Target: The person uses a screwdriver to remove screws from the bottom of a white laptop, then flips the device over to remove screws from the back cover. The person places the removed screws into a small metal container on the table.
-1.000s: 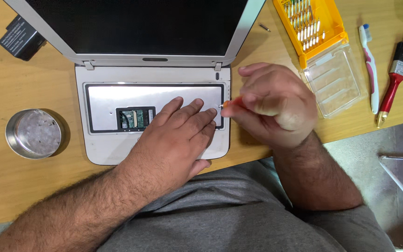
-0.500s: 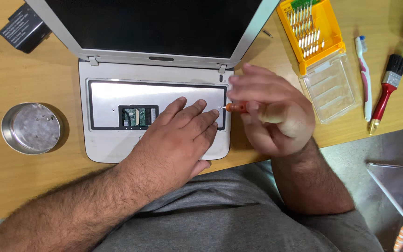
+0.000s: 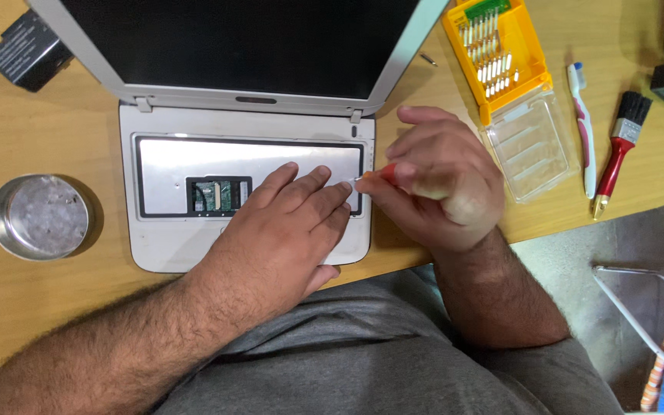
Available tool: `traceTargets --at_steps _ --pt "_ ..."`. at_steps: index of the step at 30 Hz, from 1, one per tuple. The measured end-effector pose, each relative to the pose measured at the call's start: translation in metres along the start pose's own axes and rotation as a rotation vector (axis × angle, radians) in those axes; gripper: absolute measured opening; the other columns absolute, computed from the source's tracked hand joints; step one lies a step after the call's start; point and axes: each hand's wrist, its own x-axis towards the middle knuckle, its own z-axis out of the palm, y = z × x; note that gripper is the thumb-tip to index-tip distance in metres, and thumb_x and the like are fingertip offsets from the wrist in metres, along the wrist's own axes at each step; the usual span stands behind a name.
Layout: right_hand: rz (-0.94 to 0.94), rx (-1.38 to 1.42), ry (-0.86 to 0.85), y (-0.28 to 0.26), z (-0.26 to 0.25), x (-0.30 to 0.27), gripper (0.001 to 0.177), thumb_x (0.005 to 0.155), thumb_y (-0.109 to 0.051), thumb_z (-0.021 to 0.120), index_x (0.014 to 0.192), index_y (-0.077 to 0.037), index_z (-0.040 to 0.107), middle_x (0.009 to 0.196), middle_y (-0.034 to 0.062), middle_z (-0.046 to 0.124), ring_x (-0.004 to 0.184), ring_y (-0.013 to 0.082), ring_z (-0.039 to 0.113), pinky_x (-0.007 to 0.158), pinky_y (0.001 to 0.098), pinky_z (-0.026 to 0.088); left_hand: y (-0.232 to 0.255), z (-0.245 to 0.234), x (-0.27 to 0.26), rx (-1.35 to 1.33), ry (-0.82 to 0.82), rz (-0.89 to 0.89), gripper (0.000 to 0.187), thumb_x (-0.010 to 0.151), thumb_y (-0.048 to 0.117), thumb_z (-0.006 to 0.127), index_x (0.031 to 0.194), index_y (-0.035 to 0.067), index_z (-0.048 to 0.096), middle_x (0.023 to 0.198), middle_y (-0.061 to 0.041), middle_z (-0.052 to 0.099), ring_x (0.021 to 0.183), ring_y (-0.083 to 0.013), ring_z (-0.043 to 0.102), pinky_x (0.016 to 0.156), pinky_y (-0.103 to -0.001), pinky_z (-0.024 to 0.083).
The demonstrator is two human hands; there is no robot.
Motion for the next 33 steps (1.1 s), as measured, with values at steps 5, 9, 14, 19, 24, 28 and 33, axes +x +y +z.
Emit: traceTargets --at_steps 5,9,14,19,24,28,33 --pt "-0.027 0.096 -0.115 0.007 -0.008 -0.003 0.024 0.093 0.007 0.066 0.105 -0.007 0.05 0.106 0.0207 0.071 0.103 0.0414 0.073 0.107 0.0636 0.053 0.0 -0.003 0.001 -0.005 0.0 0.012 0.078 0.066 0.053 0.085 0.127 0.007 0.067 0.14 -0.011 0.062 0.136 -0.0327 0.051 0.118 -0.053 0.036" --pt "0.003 0.063 0.008 0.005 -0.002 -0.001 0.037 0.085 0.002 0.088 0.093 -0.007 0.053 0.081 0.0106 0.065 0.083 0.0332 0.074 0.102 0.0625 0.057 0.001 -0.005 0.002 0.008 0.012 0.015 0.077 0.065 0.054 0.087 0.124 0.008 0.067 0.139 -0.01 0.062 0.136 -0.0318 0.052 0.117 -0.052 0.037" --pt "-0.046 0.091 -0.055 0.007 -0.004 -0.003 0.021 0.095 -0.003 0.07 0.105 -0.006 0.052 0.098 0.0151 0.071 0.101 0.041 0.073 0.107 0.0657 0.054 0.001 -0.005 0.003 -0.019 0.006 0.027 0.078 0.068 0.052 0.085 0.127 0.006 0.065 0.14 -0.012 0.062 0.135 -0.0338 0.052 0.117 -0.054 0.036" --pt "-0.019 0.098 -0.01 0.007 -0.005 -0.004 0.034 0.087 -0.003 0.084 0.091 -0.006 0.05 0.089 0.016 0.068 0.085 0.0332 0.074 0.099 0.0637 0.058 0.001 -0.006 0.003 -0.027 0.016 0.027 0.078 0.066 0.051 0.087 0.126 0.006 0.066 0.14 -0.013 0.061 0.134 -0.0344 0.053 0.117 -0.054 0.037" --pt "-0.112 0.168 -0.028 0.022 -0.003 -0.01 0.02 0.089 0.001 0.07 0.097 -0.006 0.054 0.114 0.0212 0.068 0.113 0.0391 0.068 0.112 0.0606 0.049 0.0 -0.004 0.004 0.005 0.02 0.035 0.08 0.069 0.055 0.084 0.129 0.006 0.065 0.137 -0.012 0.062 0.133 -0.0338 0.053 0.115 -0.054 0.038" --pt "0.016 0.148 -0.109 0.0 -0.004 -0.003 0.017 0.099 0.002 0.062 0.101 -0.009 0.049 0.108 0.017 0.072 0.106 0.0448 0.076 0.108 0.069 0.052 0.001 -0.006 0.004 -0.013 -0.004 0.013 0.074 0.069 0.052 0.084 0.125 0.007 0.066 0.135 -0.012 0.063 0.133 -0.034 0.054 0.116 -0.054 0.037" --pt "0.011 0.049 -0.02 0.001 -0.001 -0.001 0.04 0.089 -0.002 0.088 0.104 -0.011 0.052 0.085 0.0072 0.065 0.076 0.024 0.068 0.098 0.0598 0.06 0.001 -0.007 0.004 -0.003 0.031 0.026 0.076 0.068 0.053 0.086 0.124 0.006 0.066 0.134 -0.012 0.063 0.132 -0.0333 0.055 0.115 -0.053 0.039"
